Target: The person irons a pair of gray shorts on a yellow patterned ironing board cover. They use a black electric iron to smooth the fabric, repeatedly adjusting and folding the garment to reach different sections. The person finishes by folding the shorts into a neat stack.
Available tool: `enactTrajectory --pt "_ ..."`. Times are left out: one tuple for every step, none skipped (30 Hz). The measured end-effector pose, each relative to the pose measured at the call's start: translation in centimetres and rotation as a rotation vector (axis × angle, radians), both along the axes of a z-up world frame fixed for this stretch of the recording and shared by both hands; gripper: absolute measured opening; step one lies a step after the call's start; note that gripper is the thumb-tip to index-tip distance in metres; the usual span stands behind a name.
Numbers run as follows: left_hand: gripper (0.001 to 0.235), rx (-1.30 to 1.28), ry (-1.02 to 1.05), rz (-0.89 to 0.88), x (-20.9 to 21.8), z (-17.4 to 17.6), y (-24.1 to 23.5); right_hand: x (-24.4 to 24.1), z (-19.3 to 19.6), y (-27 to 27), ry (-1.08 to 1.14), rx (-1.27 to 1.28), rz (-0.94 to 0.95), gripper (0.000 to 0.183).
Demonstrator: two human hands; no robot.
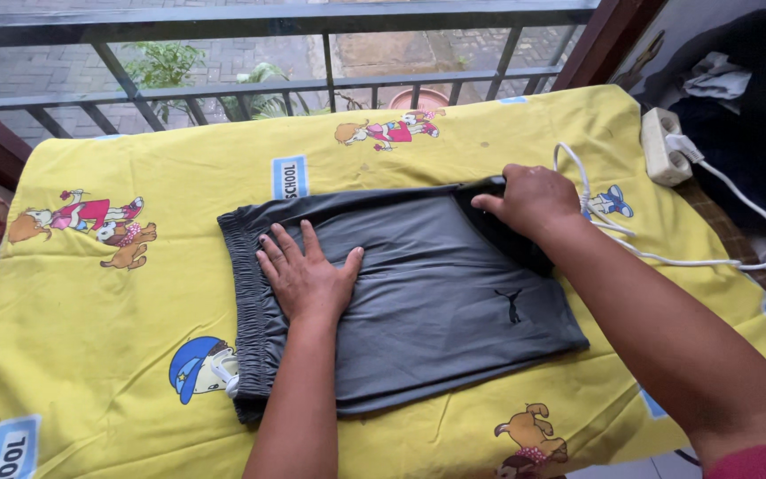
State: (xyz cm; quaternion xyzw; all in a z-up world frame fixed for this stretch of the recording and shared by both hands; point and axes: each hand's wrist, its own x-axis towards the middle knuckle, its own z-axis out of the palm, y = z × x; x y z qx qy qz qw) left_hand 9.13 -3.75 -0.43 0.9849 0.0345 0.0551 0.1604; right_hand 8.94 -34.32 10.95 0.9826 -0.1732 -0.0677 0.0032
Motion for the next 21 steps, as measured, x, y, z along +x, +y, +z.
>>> enactTrajectory --pt "0.102 0.002 0.000 -0.007 0.0 -0.2 0.0 0.5 -0.3 -0.1 0.000 0.002 -0.007 0.060" --pt "0.102 0.009 -0.005 -0.004 0.0 -0.3 0.0 0.9 -0.6 -0.3 -0.009 0.015 -0.025 0.062" --pt "0.102 0.013 -0.016 0.001 0.0 -0.3 0.0 1.4 -0.7 -0.5 -0.023 0.026 -0.042 0.064" --pt "0.102 0.012 -0.020 -0.005 0.0 -0.3 0.0 1.8 -0.9 -0.6 -0.027 0.025 -0.048 0.064" --pt "0.101 0.012 -0.035 -0.002 0.0 -0.3 0.0 2.2 -1.1 -0.7 -0.031 0.019 -0.051 0.064" --pt "0.100 0.011 -0.050 0.001 0.0 -0.2 0.0 2.6 -1.3 -0.8 -0.035 0.014 -0.054 0.064" --pt "0.100 0.008 -0.053 -0.001 0.1 -0.4 0.0 2.4 -1.2 -0.9 -0.039 0.011 -0.056 0.064" --pt "0.101 0.008 -0.051 0.001 0.2 -0.5 0.0 2.3 -1.1 -0.9 -0.035 0.015 -0.042 0.062" --pt "0.101 0.010 -0.044 0.003 0.2 -0.8 0.1 2.2 -1.2 -0.8 -0.026 0.022 -0.027 0.061" --pt "0.101 0.010 -0.043 0.002 0.2 -0.6 0.1 1.8 -1.0 -1.0 -0.025 0.022 -0.028 0.061" --pt "0.101 0.004 -0.042 0.002 0.1 -0.5 0.1 1.5 -0.9 -1.1 0.005 -0.001 -0.010 0.061" --pt "0.102 -0.001 -0.041 0.001 0.0 -0.4 0.1 1.2 -0.9 -1.2 0.036 -0.025 0.008 0.062" --pt "0.102 -0.003 -0.039 0.002 0.0 -0.5 0.1 0.7 -0.9 -1.4 0.038 -0.026 0.008 0.062" --pt "0.102 0.000 -0.034 0.000 0.0 -0.5 0.1 0.3 -0.9 -1.5 0.041 -0.028 -0.014 0.062" --pt "0.102 0.004 -0.032 -0.001 0.1 -0.6 0.1 -0.1 -0.9 -1.7 0.041 -0.029 -0.037 0.063" --pt "0.102 0.004 -0.032 -0.002 0.2 -0.6 0.1 0.1 -0.8 -1.8 0.041 -0.029 -0.037 0.063" --pt "0.102 0.005 -0.026 0.002 0.3 -0.6 0.1 0.2 -0.7 -1.9 0.037 -0.019 -0.067 0.065" --pt "0.102 0.006 -0.020 0.005 0.3 -0.6 0.0 0.3 -0.7 -2.0 0.033 -0.008 -0.098 0.067" --pt "0.102 0.010 -0.020 -0.002 0.2 -0.6 0.1 0.9 -1.1 -2.2 0.033 -0.004 -0.104 0.067" --pt "0.102 0.013 -0.025 0.002 0.1 -0.6 0.2 1.5 -1.4 -2.4 0.022 0.005 -0.108 0.067" --pt "0.102 0.013 -0.035 0.003 0.2 -0.5 0.0 2.1 -1.5 -2.8 0.007 0.011 -0.116 0.067"
